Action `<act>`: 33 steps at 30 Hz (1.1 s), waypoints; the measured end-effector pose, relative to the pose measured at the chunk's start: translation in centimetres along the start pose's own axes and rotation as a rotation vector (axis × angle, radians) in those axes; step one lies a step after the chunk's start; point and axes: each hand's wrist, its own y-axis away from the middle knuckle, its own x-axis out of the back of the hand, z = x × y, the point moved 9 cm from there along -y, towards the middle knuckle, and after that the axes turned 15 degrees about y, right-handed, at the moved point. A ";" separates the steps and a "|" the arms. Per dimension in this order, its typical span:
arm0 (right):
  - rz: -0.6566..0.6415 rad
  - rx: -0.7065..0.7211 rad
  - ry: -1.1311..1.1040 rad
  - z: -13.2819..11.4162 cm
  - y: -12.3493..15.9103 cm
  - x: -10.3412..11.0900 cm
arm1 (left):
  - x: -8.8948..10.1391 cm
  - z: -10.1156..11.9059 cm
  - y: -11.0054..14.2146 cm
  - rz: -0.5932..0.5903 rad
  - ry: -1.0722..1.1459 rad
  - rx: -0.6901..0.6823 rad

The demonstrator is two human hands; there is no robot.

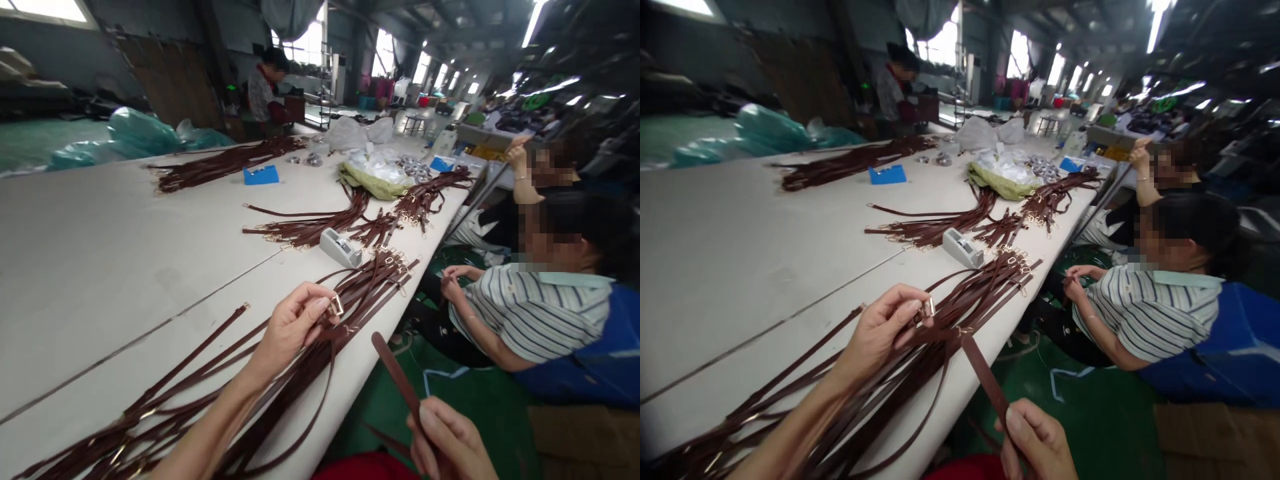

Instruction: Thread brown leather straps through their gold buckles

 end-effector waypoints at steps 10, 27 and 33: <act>0.066 0.069 -0.126 -0.7 2.0 1.4 | -7.4 -6.5 2.2 -0.033 0.258 0.093; -0.102 0.182 0.171 -7.0 2.2 3.6 | -12.8 -12.2 6.3 -0.066 0.321 0.180; -0.070 0.166 0.333 -7.0 2.8 7.3 | -9.7 -8.7 4.8 0.055 0.394 -0.019</act>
